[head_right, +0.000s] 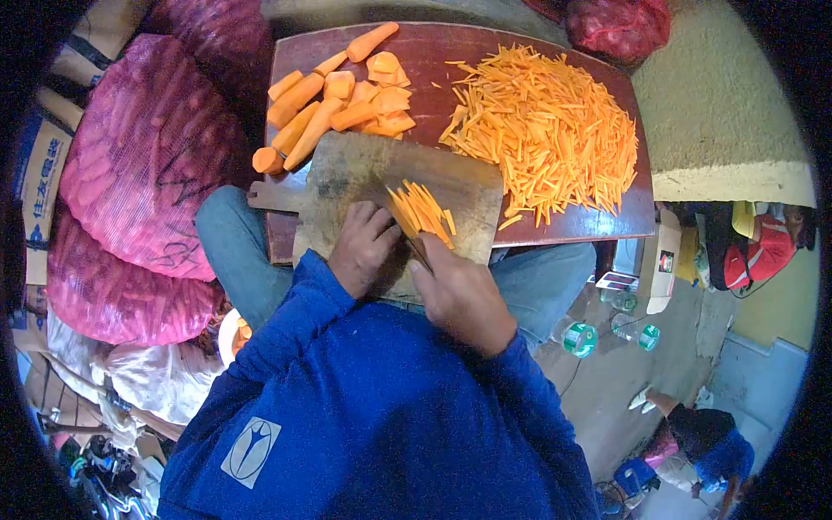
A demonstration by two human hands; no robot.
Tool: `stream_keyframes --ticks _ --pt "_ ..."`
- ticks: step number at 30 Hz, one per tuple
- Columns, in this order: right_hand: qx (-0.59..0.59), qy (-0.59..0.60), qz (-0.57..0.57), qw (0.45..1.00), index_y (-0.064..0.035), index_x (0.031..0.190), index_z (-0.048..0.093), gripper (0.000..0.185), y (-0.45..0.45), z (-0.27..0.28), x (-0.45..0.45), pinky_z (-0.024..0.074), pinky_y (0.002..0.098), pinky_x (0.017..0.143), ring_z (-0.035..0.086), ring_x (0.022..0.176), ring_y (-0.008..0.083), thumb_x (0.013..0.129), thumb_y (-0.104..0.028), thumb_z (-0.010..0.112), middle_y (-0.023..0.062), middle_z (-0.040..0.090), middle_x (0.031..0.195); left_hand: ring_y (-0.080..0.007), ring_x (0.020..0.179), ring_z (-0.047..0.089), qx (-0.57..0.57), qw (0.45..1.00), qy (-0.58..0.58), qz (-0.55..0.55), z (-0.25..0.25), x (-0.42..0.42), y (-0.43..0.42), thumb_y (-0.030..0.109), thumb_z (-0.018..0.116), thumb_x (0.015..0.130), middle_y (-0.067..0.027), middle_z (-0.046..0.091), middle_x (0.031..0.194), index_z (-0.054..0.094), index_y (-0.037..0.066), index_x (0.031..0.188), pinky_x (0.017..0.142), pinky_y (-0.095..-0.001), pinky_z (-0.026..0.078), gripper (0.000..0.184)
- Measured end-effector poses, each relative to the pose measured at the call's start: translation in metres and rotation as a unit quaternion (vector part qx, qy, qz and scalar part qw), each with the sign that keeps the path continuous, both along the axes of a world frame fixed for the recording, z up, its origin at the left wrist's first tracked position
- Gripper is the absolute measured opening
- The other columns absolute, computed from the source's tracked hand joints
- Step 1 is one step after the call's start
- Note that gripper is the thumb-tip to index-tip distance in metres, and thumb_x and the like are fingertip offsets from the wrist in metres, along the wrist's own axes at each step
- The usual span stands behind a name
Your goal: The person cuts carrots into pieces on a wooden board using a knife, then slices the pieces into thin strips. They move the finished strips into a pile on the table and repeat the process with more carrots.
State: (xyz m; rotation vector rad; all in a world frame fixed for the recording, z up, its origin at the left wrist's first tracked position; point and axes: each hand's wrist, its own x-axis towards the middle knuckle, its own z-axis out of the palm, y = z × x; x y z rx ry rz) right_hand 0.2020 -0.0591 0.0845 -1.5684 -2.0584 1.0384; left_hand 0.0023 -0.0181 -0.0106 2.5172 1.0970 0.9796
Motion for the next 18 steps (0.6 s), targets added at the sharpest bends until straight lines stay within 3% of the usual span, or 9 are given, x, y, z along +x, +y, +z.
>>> stream_keyframes --ticks 5,7,9,11,14,16,17,18 --pt "0.010 -0.024 0.031 0.999 -0.0009 0.129 0.058 0.030 0.018 -0.013 -0.007 0.0549 0.0587 0.075 0.070 0.088 0.0537 0.105 -0.018 0.064 0.0317 0.070 0.090 -0.0335 0.103 0.060 0.009 1.000 0.002 0.025 -0.009 -0.004 -0.002 0.017 0.075 0.076 -0.0130 0.063 0.105 0.072 0.002 0.102 0.093 -0.0498 0.046 0.030" --pt "-0.003 -0.050 0.055 0.997 -0.0005 0.123 0.050 0.034 0.018 -0.014 -0.005 0.0531 0.0655 0.072 0.068 0.083 0.0559 0.108 -0.028 0.061 0.0324 0.070 0.089 -0.0332 0.101 0.060 0.003 0.999 0.007 0.049 -0.008 -0.004 -0.006 0.017 0.077 0.073 -0.0123 0.063 0.104 0.072 0.003 0.100 0.092 -0.0500 0.045 0.031" --pt "0.013 -0.056 0.050 0.997 -0.0002 0.124 0.054 0.030 0.016 -0.011 -0.009 0.0539 0.0628 0.073 0.069 0.086 0.0555 0.106 -0.023 0.062 0.0327 0.070 0.091 -0.0324 0.099 0.061 0.004 0.996 0.000 0.094 -0.005 -0.004 -0.002 0.015 0.080 0.070 -0.0112 0.063 0.100 0.073 0.004 0.100 0.089 -0.0492 0.045 0.032" --pt "0.022 -0.060 0.041 0.997 0.0000 0.125 0.058 0.027 0.015 -0.011 -0.011 0.0547 0.0601 0.074 0.069 0.089 0.0552 0.105 -0.018 0.063 0.0330 0.069 0.094 -0.0323 0.098 0.061 0.002 0.995 -0.007 0.103 -0.001 -0.005 -0.001 0.014 0.080 0.072 -0.0106 0.062 0.098 0.073 0.004 0.100 0.088 -0.0489 0.044 0.030" --pt "0.018 -0.045 0.032 0.998 -0.0003 0.116 0.056 0.028 0.019 -0.023 -0.005 0.0529 0.0653 0.072 0.067 0.086 0.0579 0.107 -0.026 0.062 0.0337 0.070 0.088 -0.0321 0.096 0.061 -0.004 0.993 -0.016 0.116 -0.005 -0.004 -0.003 0.013 0.080 0.076 -0.0099 0.061 0.096 0.073 0.005 0.100 0.086 -0.0482 0.043 0.026" --pt "0.114 0.066 -0.016 0.991 0.0001 0.111 0.060 0.025 0.024 -0.039 -0.001 0.0526 0.0534 0.061 0.070 0.068 0.0439 0.108 -0.024 0.063 0.0235 0.069 0.077 -0.0322 0.096 0.061 0.002 0.992 -0.018 0.122 -0.005 -0.004 -0.002 0.012 0.081 0.078 -0.0098 0.061 0.096 0.073 0.005 0.100 0.085 -0.0477 0.043 0.024" --pt "0.116 0.065 -0.015 0.991 0.0001 0.111 0.060 0.025 0.023 -0.039 0.010 0.0526 0.0534 0.061 0.070 0.068 0.0439 0.108 -0.024 0.063 0.0235 0.069 0.077 -0.0329 0.093 0.061 -0.003 0.992 -0.030 0.124 -0.004 -0.003 -0.001 0.010 0.081 0.080 -0.0099 0.061 0.094 0.074 0.006 0.101 0.084 -0.0468 0.042 0.022" --pt "-0.034 0.127 -0.057 0.990 0.0004 0.111 0.062 0.025 0.024 -0.028 0.018 0.0492 0.0454 0.058 0.065 0.063 0.0313 0.109 -0.024 0.063 0.0147 0.064 0.073 -0.0336 0.090 0.062 -0.006 0.991 -0.043 0.127 -0.003 -0.002 0.000 0.008 0.081 0.083 -0.0100 0.062 0.092 0.075 0.006 0.102 0.082 -0.0459 0.042 0.021"
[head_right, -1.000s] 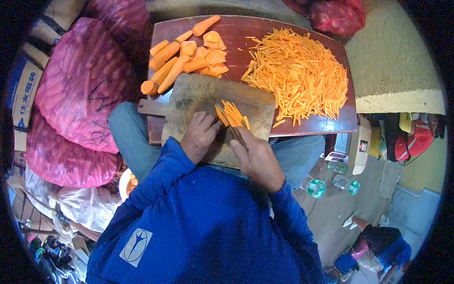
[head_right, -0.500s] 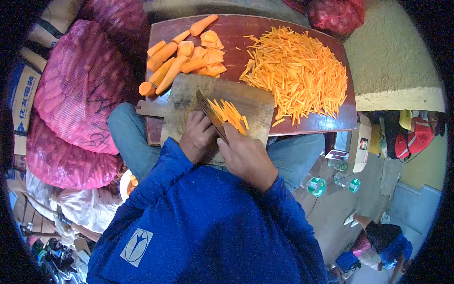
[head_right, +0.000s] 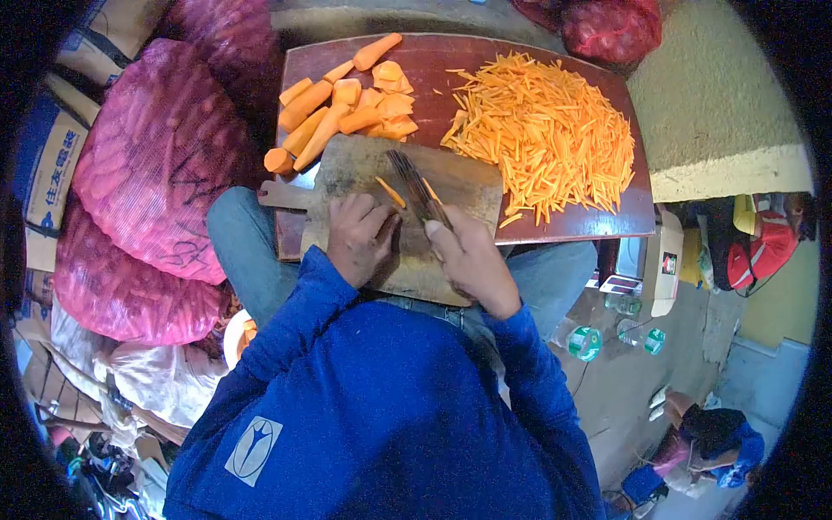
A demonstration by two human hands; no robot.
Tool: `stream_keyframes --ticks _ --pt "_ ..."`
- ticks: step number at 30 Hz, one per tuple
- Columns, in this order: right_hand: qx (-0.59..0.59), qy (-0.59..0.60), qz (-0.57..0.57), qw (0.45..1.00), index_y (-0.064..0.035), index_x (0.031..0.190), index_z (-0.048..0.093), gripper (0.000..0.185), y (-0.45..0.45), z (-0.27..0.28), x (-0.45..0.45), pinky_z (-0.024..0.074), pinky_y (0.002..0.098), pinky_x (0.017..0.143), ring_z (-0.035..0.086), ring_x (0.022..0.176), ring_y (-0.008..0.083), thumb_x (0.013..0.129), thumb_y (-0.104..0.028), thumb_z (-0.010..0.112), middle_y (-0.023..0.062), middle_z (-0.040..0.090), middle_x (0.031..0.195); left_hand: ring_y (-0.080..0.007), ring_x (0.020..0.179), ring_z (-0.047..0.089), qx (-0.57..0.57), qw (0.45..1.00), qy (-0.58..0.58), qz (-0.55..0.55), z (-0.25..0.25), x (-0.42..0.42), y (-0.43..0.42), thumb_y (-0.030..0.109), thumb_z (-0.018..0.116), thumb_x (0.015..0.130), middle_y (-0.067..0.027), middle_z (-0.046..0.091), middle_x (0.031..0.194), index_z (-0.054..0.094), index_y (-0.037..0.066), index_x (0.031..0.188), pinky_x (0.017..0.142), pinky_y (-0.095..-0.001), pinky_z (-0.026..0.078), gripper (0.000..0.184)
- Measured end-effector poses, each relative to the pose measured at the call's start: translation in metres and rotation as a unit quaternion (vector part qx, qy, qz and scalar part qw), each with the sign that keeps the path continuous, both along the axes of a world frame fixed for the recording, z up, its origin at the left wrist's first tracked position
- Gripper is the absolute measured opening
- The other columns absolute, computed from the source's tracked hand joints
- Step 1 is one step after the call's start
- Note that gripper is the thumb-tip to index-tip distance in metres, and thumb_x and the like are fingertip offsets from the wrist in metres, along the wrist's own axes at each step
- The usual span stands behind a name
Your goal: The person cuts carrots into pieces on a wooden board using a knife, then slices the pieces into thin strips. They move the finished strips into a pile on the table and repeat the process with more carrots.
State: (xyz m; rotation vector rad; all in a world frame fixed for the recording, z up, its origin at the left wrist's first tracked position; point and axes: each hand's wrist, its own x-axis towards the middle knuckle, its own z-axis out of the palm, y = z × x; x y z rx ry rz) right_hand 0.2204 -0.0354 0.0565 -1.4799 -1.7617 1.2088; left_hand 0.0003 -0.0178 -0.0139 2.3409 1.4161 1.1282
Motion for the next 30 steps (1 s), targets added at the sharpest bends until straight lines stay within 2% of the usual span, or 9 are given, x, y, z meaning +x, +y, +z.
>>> stream_keyframes --ticks 1,2,5,6,7,10,16,24,30 --pt "-0.151 0.068 -0.023 0.986 0.0007 0.111 0.063 0.024 0.001 0.007 0.005 0.0459 0.0375 0.054 0.059 0.057 0.0186 0.111 -0.024 0.062 0.0058 0.059 0.070 -0.0336 0.090 0.062 0.002 1.000 0.000 0.005 0.000 0.000 0.002 0.008 0.081 0.083 -0.0100 0.062 0.092 0.075 0.006 0.102 0.082 -0.0459 0.042 0.021" --pt "-0.141 0.110 -0.034 0.983 0.0016 0.118 0.065 0.024 -0.007 0.008 0.005 0.0391 0.0278 0.052 0.046 0.058 0.0061 0.113 -0.022 0.061 -0.0039 0.048 0.073 -0.0331 0.091 0.062 -0.005 1.000 -0.006 0.002 0.000 -0.001 0.002 0.008 0.082 0.083 -0.0092 0.062 0.093 0.075 0.006 0.103 0.082 -0.0455 0.042 0.021" --pt "-0.137 0.130 -0.079 0.979 0.0016 0.132 0.065 0.030 -0.024 0.025 0.005 0.0395 0.0262 0.053 0.048 0.059 0.0068 0.112 -0.021 0.063 -0.0048 0.051 0.076 -0.0330 0.093 0.064 -0.032 0.999 -0.019 0.006 0.002 -0.002 0.000 0.008 0.082 0.085 -0.0089 0.064 0.096 0.075 0.006 0.106 0.083 -0.0452 0.043 0.023" --pt "-0.132 0.085 -0.067 0.985 0.0016 0.145 0.060 0.039 -0.028 0.026 0.010 0.0508 0.0284 0.065 0.063 0.071 0.0129 0.111 -0.017 0.064 0.0036 0.065 0.084 -0.0332 0.095 0.064 -0.047 0.998 -0.029 0.009 0.004 -0.001 0.001 0.009 0.083 0.085 -0.0094 0.066 0.098 0.075 0.006 0.108 0.084 -0.0452 0.044 0.024" --pt "-0.133 0.086 -0.069 0.985 0.0016 0.145 0.060 0.039 -0.031 0.025 0.011 0.0508 0.0284 0.065 0.063 0.071 0.0129 0.111 -0.017 0.064 0.0036 0.065 0.084 -0.0332 0.095 0.064 -0.048 0.998 -0.028 0.007 0.004 -0.001 0.004 0.009 0.083 0.085 -0.0094 0.066 0.098 0.075 0.006 0.108 0.084 -0.0452 0.044 0.024" --pt "-0.050 0.025 -0.055 0.997 0.0036 0.149 0.057 0.043 -0.044 0.025 0.010 0.0554 0.0387 0.097 0.074 0.112 0.0280 0.109 -0.012 0.063 0.0241 0.075 0.119 -0.0337 0.098 0.065 -0.040 0.998 -0.039 0.020 0.007 0.000 0.011 0.008 0.083 0.085 -0.0107 0.068 0.104 0.074 0.005 0.110 0.085 -0.0453 0.045 0.026" --pt "-0.108 0.060 -0.122 0.985 0.0060 0.147 0.058 0.043 -0.062 0.034 0.026 0.0545 0.0349 0.096 0.071 0.110 0.0219 0.109 -0.013 0.064 0.0213 0.074 0.122 -0.0335 0.102 0.065 -0.048 0.999 0.000 0.002 0.008 -0.001 0.015 0.007 0.084 0.084 -0.0116 0.068 0.109 0.075 0.005 0.113 0.086 -0.0456 0.046 0.030" --pt "-0.067 0.057 -0.093 0.992 0.0048 0.145 0.060 0.043 -0.062 0.046 0.039 0.0550 0.0360 0.092 0.071 0.104 0.0216 0.108 -0.016 0.068 0.0202 0.075 0.116 -0.0319 0.096 0.070 -0.071 0.986 -0.134 -0.071 0.009 0.001 0.021 0.003 0.081 0.090 -0.0138 0.075 0.102 0.077 0.001 0.112 0.089 -0.0414 0.051 0.023" --pt "-0.033 0.026 0.085 0.996 0.0007 0.145 0.061 0.047 -0.052 0.032 0.015 0.0596 0.0458 0.092 0.075 0.108 0.0452 0.101 -0.014 0.074 0.0275 0.075 0.117 -0.0273 0.097 0.073 -0.179 0.951 -0.244 0.056 0.018 -0.033 0.016 0.000 0.078 0.093 -0.0154 0.076 0.103 0.078 -0.002 0.109 0.089 -0.0338 0.056 0.016"
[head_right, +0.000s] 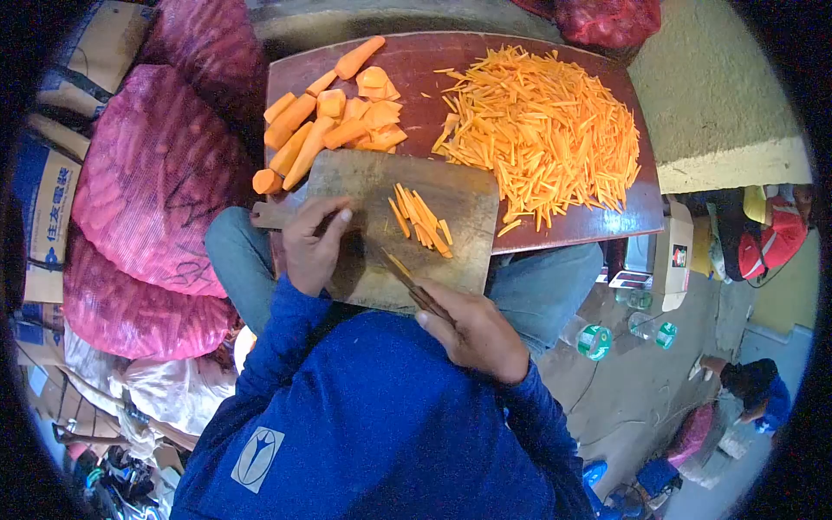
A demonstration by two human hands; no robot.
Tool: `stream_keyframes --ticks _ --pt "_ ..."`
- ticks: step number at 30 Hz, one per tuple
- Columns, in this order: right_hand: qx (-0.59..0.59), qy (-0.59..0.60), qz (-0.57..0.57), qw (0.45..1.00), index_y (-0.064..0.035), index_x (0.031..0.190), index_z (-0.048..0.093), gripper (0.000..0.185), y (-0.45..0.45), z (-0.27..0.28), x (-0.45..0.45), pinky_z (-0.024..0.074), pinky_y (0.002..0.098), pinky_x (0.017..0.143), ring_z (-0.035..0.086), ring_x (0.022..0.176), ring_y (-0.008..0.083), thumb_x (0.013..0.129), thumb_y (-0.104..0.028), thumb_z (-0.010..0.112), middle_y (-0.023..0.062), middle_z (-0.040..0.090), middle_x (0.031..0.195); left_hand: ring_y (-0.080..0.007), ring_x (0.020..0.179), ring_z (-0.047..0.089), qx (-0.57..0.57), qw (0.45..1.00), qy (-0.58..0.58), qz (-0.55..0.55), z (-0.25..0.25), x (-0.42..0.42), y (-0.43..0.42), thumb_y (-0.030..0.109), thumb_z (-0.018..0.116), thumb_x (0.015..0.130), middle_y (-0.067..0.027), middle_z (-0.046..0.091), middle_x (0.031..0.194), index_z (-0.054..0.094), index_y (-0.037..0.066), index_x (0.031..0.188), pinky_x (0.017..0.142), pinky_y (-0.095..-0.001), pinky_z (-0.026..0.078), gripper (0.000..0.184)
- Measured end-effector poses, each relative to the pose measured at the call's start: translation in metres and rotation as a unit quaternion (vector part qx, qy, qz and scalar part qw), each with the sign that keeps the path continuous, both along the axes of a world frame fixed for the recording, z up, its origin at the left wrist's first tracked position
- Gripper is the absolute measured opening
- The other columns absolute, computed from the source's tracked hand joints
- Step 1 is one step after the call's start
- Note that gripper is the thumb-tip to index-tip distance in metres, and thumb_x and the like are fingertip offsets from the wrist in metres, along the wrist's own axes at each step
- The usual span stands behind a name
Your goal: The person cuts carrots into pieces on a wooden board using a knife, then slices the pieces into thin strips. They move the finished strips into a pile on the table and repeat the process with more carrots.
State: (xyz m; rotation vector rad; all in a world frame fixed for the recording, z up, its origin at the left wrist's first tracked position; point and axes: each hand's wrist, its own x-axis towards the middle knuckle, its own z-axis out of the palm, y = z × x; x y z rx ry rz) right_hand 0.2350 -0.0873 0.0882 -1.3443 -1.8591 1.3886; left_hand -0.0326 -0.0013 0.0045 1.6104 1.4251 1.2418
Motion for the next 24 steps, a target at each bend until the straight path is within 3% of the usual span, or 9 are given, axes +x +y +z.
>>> stream_keyframes --ticks 4,7,9,12,13,15,18,22,24 --pt "-0.002 -0.026 0.007 1.000 -0.0011 0.145 0.061 0.048 0.016 -0.007 0.001 0.0601 0.0467 0.090 0.077 0.104 0.0445 0.101 -0.016 0.074 0.0275 0.076 0.112 -0.0273 0.097 0.073 -0.011 0.999 0.031 0.005 -0.004 -0.014 -0.009 0.000 0.077 0.094 -0.0154 0.076 0.104 0.077 -0.003 0.111 0.089 -0.0338 0.056 0.017" --pt "0.063 -0.069 -0.018 0.995 -0.0017 0.142 0.065 0.044 0.039 -0.010 0.016 0.0607 0.0477 0.087 0.078 0.101 0.0435 0.101 -0.017 0.072 0.0274 0.076 0.110 -0.0300 0.098 0.071 0.035 0.996 0.087 -0.015 -0.016 -0.014 -0.014 0.002 0.079 0.091 -0.0149 0.075 0.105 0.077 -0.002 0.112 0.089 -0.0374 0.054 0.022" --pt "0.134 -0.129 -0.085 0.979 -0.0004 0.137 0.069 0.040 0.058 -0.020 0.036 0.0605 0.0457 0.083 0.078 0.095 0.0428 0.102 -0.018 0.072 0.0283 0.076 0.110 -0.0332 0.098 0.068 0.123 0.970 0.206 -0.045 -0.014 -0.009 -0.013 0.003 0.081 0.087 -0.0140 0.073 0.105 0.076 0.001 0.113 0.089 -0.0425 0.052 0.026" --pt "0.145 -0.184 -0.157 0.960 0.0017 0.135 0.070 0.039 0.094 -0.030 0.070 0.0597 0.0424 0.081 0.078 0.090 0.0379 0.102 -0.018 0.072 0.0284 0.077 0.106 -0.0356 0.099 0.066 0.120 0.971 0.200 -0.044 -0.014 -0.008 -0.013 0.006 0.083 0.084 -0.0132 0.071 0.105 0.076 0.003 0.112 0.089 -0.0458 0.049 0.028" --pt "0.151 -0.142 -0.167 0.964 0.0031 0.138 0.068 0.040 0.104 -0.029 0.079 0.0586 0.0386 0.080 0.077 0.086 0.0278 0.103 -0.018 0.072 0.0271 0.077 0.099 -0.0354 0.099 0.066 0.119 0.972 0.198 -0.047 -0.015 -0.008 -0.013 0.007 0.083 0.084 -0.0130 0.071 0.106 0.076 0.003 0.112 0.090 -0.0455 0.049 0.028" --pt "0.164 -0.145 -0.188 0.958 0.0043 0.140 0.067 0.041 0.118 -0.028 0.095 0.0579 0.0359 0.080 0.073 0.088 0.0182 0.105 -0.017 0.071 0.0221 0.077 0.097 -0.0355 0.100 0.066 0.116 0.972 0.199 -0.046 -0.017 -0.008 -0.013 0.007 0.083 0.084 -0.0130 0.071 0.106 0.076 0.003 0.111 0.090 -0.0454 0.049 0.028" --pt "0.225 -0.128 -0.214 0.942 0.0065 0.141 0.066 0.042 0.132 -0.021 0.113 0.0567 0.0329 0.080 0.068 0.089 0.0148 0.107 -0.018 0.070 0.0155 0.078 0.102 -0.0353 0.100 0.066 0.115 0.970 0.209 -0.046 -0.016 -0.008 -0.013 0.007 0.083 0.084 -0.0128 0.071 0.106 0.077 0.003 0.112 0.090 -0.0450 0.048 0.028" --pt "0.142 -0.096 -0.292 0.941 0.0088 0.143 0.064 0.046 0.141 -0.001 0.126 0.0534 0.0272 0.075 0.062 0.086 0.0099 0.108 -0.020 0.070 0.0063 0.073 0.102 -0.0349 0.099 0.065 0.116 0.966 0.224 -0.050 -0.013 -0.007 -0.013 0.007 0.083 0.084 -0.0120 0.070 0.105 0.077 0.004 0.112 0.089 -0.0440 0.047 0.029" --pt "0.158 -0.073 -0.300 0.938 0.0085 0.144 0.064 0.046 0.138 0.000 0.121 0.0528 0.0270 0.073 0.061 0.084 0.0093 0.108 -0.020 0.070 0.0055 0.072 0.101 -0.0346 0.099 0.065 0.116 0.965 0.227 -0.052 -0.012 -0.007 -0.012 0.008 0.084 0.084 -0.0119 0.069 0.104 0.077 0.004 0.112 0.089 -0.0438 0.047 0.029"
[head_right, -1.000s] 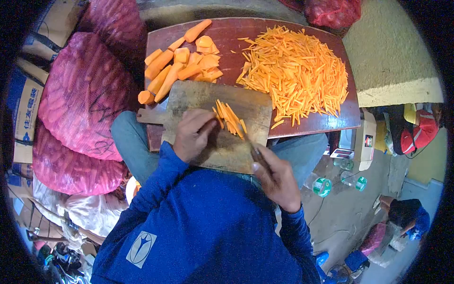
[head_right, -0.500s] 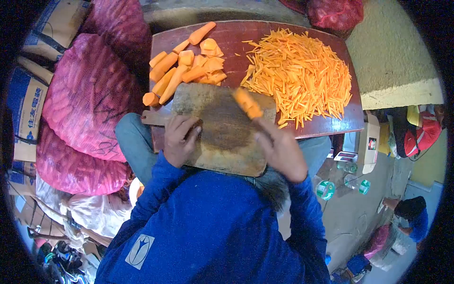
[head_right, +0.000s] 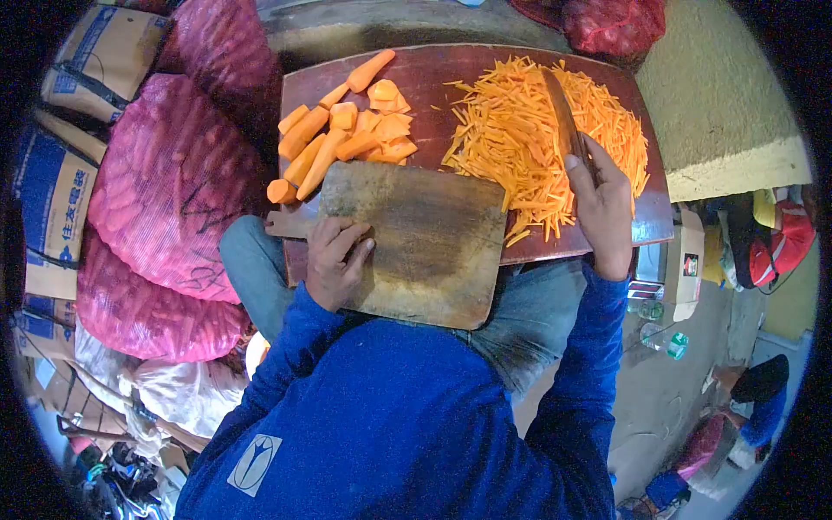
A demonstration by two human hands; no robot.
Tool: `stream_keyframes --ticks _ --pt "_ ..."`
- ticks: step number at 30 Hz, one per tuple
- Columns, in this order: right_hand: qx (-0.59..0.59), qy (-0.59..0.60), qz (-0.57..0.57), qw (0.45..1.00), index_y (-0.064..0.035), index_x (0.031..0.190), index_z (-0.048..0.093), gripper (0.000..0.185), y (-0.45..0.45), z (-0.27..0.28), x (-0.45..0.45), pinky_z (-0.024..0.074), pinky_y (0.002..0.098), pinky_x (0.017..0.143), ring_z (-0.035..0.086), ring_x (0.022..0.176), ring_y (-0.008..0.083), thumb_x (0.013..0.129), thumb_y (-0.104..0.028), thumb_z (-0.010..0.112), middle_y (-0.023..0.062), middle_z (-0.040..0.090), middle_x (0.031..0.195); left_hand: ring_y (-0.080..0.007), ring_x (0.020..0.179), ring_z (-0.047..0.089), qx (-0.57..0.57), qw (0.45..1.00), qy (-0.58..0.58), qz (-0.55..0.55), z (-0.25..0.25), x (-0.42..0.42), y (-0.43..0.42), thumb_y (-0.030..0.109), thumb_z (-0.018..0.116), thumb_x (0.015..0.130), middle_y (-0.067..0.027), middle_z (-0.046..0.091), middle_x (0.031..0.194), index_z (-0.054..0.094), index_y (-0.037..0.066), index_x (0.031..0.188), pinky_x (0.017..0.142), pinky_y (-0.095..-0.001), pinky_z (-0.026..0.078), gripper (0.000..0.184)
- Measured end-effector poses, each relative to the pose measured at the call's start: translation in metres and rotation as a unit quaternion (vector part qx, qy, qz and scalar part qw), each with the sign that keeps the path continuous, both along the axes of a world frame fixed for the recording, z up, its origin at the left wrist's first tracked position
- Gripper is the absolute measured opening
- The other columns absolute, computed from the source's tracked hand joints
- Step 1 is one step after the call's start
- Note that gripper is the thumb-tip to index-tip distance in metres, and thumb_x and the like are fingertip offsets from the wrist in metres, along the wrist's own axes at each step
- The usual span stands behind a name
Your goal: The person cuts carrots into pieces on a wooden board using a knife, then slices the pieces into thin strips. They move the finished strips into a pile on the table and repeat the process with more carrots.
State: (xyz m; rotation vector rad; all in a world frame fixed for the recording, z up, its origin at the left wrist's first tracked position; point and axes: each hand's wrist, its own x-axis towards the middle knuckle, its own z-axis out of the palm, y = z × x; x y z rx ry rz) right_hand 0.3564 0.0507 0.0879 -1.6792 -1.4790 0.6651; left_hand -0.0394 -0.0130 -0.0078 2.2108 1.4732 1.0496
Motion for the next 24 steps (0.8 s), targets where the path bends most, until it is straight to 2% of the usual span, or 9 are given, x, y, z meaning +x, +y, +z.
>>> stream_keyframes --ticks 3,5,6,9,12,15,18,21,24 --pt "-0.093 0.100 -0.004 0.991 0.0072 0.142 0.066 0.043 -0.023 0.012 -0.029 0.0543 0.0288 0.074 0.063 0.084 0.0108 0.108 -0.019 0.070 0.0056 0.071 0.101 -0.0336 0.098 0.065 0.001 1.000 0.005 0.003 -0.002 0.002 0.001 0.008 0.084 0.083 -0.0106 0.068 0.103 0.077 0.005 0.110 0.089 -0.0442 0.046 0.028" --pt "-0.038 0.044 0.071 0.996 0.0045 0.143 0.067 0.044 -0.043 -0.005 -0.056 0.0562 0.0361 0.103 0.073 0.118 0.0222 0.105 -0.017 0.073 0.0163 0.078 0.127 -0.0330 0.098 0.064 0.004 1.000 0.009 0.004 -0.003 0.003 0.002 0.007 0.084 0.082 -0.0094 0.068 0.103 0.076 0.006 0.108 0.089 -0.0449 0.046 0.027" --pt "-0.101 0.069 0.112 0.986 0.0042 0.145 0.065 0.046 -0.053 -0.009 -0.068 0.0528 0.0373 0.111 0.070 0.128 0.0251 0.104 -0.016 0.073 0.0195 0.075 0.138 -0.0332 0.097 0.064 -0.003 1.000 0.007 0.005 -0.004 0.003 0.003 0.007 0.084 0.083 -0.0098 0.068 0.102 0.076 0.006 0.107 0.089 -0.0447 0.046 0.026" --pt "-0.090 0.104 0.171 0.976 0.0041 0.144 0.064 0.045 -0.079 -0.027 -0.100 0.0557 0.0379 0.105 0.074 0.120 0.0250 0.104 -0.014 0.072 0.0186 0.077 0.129 -0.0334 0.096 0.064 -0.019 1.000 0.004 0.007 0.000 0.005 0.004 0.007 0.084 0.084 -0.0103 0.067 0.100 0.076 0.006 0.105 0.087 -0.0448 0.046 0.023" --pt "-0.197 0.262 0.159 0.931 0.0032 0.143 0.065 0.045 -0.090 -0.035 -0.116 0.0580 0.0398 0.098 0.075 0.111 0.0261 0.102 -0.015 0.074 0.0216 0.078 0.119 -0.0333 0.093 0.064 -0.036 0.999 0.012 0.010 0.003 0.006 0.010 0.007 0.083 0.085 -0.0106 0.067 0.097 0.076 0.006 0.102 0.084 -0.0449 0.045 0.019" --pt "-0.136 0.159 0.222 0.952 0.0011 0.143 0.064 0.051 -0.091 -0.038 -0.120 0.0596 0.0419 0.089 0.078 0.101 0.0306 0.099 -0.020 0.077 0.0264 0.077 0.113 -0.0336 0.087 0.065 -0.038 0.999 0.006 0.017 0.006 0.007 0.021 0.006 0.082 0.086 -0.0108 0.067 0.092 0.076 0.005 0.099 0.079 -0.0448 0.044 0.015" --pt "-0.137 0.002 0.319 0.938 -0.0022 0.143 0.057 0.057 -0.090 -0.038 -0.123 0.0607 0.0491 0.076 0.076 0.091 0.0445 0.096 -0.027 0.077 0.0245 0.076 0.104 -0.0341 0.082 0.065 -0.025 0.999 -0.027 0.029 0.014 0.012 0.044 0.005 0.081 0.086 -0.0113 0.067 0.088 0.076 0.005 0.098 0.074 -0.0447 0.044 0.013" --pt "-0.089 -0.070 0.325 0.939 -0.0063 0.146 0.057 0.061 -0.101 -0.048 -0.133 0.0597 0.0531 0.076 0.075 0.092 0.0468 0.094 -0.028 0.079 0.0271 0.075 0.104 -0.0347 0.079 0.065 -0.031 0.998 -0.048 0.028 0.033 0.019 0.072 0.004 0.080 0.086 -0.0124 0.069 0.089 0.077 0.006 0.098 0.073 -0.0454 0.046 0.013" --pt "-0.067 -0.089 0.327 0.938 -0.0067 0.146 0.056 0.060 -0.105 -0.051 -0.133 0.0606 0.0534 0.077 0.075 0.093 0.0457 0.094 -0.029 0.078 0.0250 0.075 0.111 -0.0347 0.088 0.068 -0.050 0.998 0.038 -0.015 0.040 0.030 0.107 0.008 0.080 0.087 -0.0126 0.071 0.094 0.078 0.007 0.101 0.079 -0.0463 0.049 0.014"
